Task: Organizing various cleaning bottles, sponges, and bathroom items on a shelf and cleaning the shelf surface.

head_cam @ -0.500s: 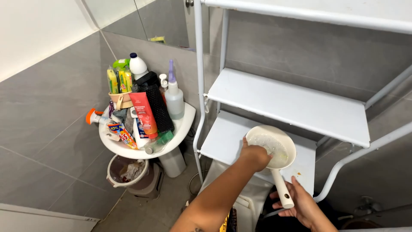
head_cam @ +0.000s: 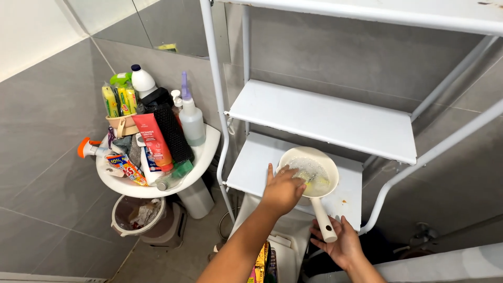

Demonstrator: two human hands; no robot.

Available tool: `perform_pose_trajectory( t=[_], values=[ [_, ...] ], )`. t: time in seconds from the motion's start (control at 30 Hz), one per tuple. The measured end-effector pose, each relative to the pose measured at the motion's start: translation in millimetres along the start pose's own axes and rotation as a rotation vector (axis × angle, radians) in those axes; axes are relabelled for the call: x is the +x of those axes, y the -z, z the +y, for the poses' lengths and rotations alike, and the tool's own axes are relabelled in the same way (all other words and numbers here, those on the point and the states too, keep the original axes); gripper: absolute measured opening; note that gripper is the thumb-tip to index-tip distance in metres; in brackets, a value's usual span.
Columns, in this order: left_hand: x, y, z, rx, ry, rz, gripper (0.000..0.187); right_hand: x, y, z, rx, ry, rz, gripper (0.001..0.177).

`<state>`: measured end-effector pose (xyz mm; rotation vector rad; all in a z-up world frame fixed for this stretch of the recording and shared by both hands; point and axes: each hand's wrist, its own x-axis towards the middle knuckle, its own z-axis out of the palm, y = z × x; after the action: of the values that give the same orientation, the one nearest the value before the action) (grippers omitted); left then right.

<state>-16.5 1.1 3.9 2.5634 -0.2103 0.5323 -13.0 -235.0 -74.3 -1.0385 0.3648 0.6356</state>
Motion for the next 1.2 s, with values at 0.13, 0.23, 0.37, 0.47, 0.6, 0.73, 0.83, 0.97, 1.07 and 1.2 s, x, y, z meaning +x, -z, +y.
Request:
perform_pose_trajectory(
  t=[0.13, 0.23, 0.37, 0.47, 0.6, 0.73, 0.83, 0.97, 1.07, 1.2],
  values=[
    [-20.6, 7.1, -8.7, -0.232, 0.079, 0.165, 0.024, 23.0, 24.6, 23.0, -0.012, -0.025, 0.032, 0.063],
    [-43.0, 2.2, -23.5, -0.374, 0.121, 0.294, 0.022, 46.2, 36.9, 48.1, -0.075, -0.02, -0.021, 0.053],
    [-91.6, -4.1, -51.8, -0.348, 0.196, 0.576, 0.023, 62.9, 37.7, 84.0, -0.281, -0.056, 0.006, 0.05],
    [-136.4, -9.3, -98.3, -0.198, 0.346, 0.792, 0.031, 82.1, 47.5, 110.9, -0.39, -0.088, 0.05, 0.049],
    [-223.8, -27.4, -180.0, -0.092, 0.782, 0.917, 0.038, 109.6, 88.6, 153.6, -0.698, -0.214, 0.137, 0.054],
    [-341.6, -103.8, -266.1, -0.056, 1.036, 0.657, 0.044, 128.6, 123.0, 193.4, -0.901, -0.429, 0.281, 0.062],
    [-425.0, -191.3, -315.1, -0.206, 1.176, 0.301, 0.052, 158.5, 161.4, 241.0, -1.019, -0.495, 0.314, 0.07],
    [-481.6, -282.1, -326.0, -0.303, 1.206, 0.083, 0.053, 180.7, 175.0, 302.3, -1.072, -0.475, 0.289, 0.075],
    [-493.1, -315.2, -317.2, -0.405, 1.251, 0.042, 0.052, 240.8, 243.1, 376.8, -1.2, -0.284, 0.19, 0.073],
    [-482.9, -329.5, -311.6, -0.431, 1.092, 0.152, 0.033, 273.5, 266.6, 425.6, -1.254, -0.149, 0.162, 0.046]
  ],
)
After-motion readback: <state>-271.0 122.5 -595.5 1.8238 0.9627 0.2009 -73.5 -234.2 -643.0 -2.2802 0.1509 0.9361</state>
